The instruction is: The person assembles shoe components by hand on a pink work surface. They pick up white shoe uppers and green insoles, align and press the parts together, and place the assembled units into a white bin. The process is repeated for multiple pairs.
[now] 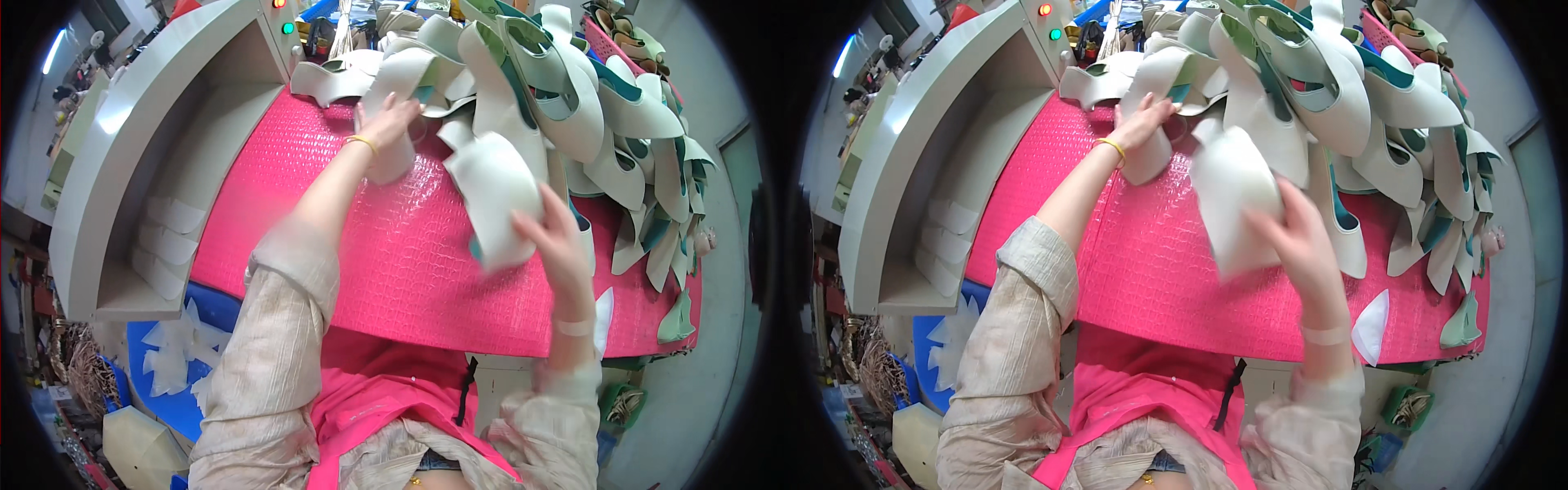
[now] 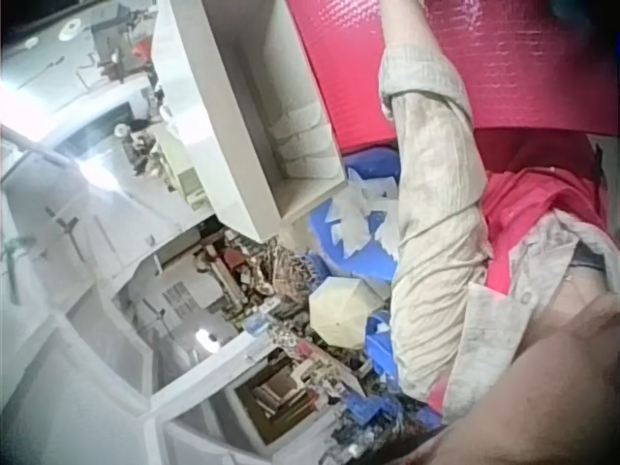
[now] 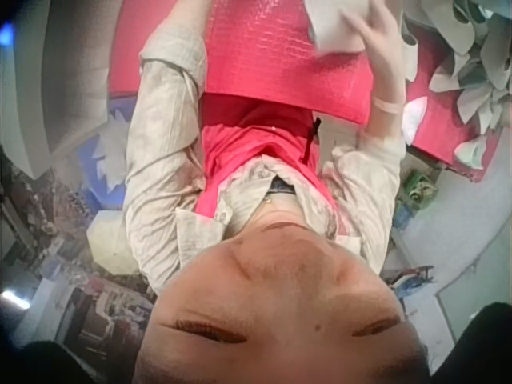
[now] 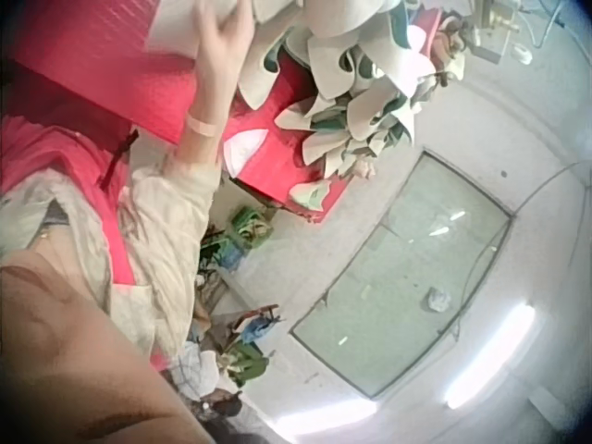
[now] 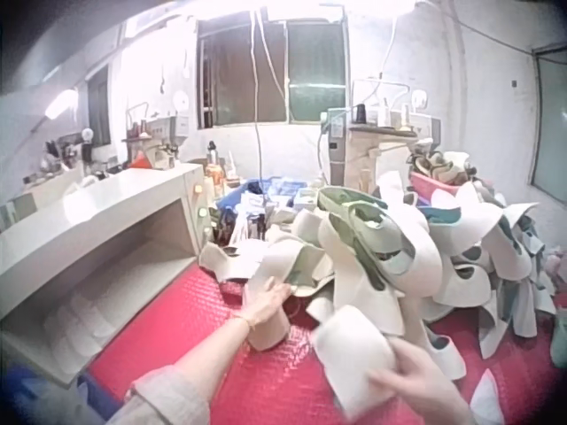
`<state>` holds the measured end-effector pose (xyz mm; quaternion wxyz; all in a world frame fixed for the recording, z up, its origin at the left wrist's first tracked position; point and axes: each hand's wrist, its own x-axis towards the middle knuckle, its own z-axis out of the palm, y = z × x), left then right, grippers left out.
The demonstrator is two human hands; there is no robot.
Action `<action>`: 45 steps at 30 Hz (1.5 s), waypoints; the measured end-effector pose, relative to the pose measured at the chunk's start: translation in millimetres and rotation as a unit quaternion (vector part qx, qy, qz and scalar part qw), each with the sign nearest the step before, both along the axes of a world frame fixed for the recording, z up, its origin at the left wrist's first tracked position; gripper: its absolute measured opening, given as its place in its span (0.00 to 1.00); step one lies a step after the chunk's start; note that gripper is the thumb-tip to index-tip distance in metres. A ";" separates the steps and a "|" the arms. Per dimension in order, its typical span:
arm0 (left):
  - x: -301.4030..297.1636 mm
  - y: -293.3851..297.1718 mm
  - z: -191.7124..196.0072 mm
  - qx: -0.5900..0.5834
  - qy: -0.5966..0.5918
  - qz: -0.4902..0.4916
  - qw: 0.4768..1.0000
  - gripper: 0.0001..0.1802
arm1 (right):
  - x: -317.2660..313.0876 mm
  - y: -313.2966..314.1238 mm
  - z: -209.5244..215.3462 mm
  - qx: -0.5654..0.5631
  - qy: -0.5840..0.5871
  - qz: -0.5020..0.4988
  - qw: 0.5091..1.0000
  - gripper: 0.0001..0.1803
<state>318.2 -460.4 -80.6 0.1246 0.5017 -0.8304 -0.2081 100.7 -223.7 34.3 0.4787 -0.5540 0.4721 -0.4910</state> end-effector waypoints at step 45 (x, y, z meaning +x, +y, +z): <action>-78.1 218.2 52.8 -0.206 0.201 -0.106 0.952 0.27 | -244.4 154.8 -95.5 0.163 0.154 -0.351 0.909 0.16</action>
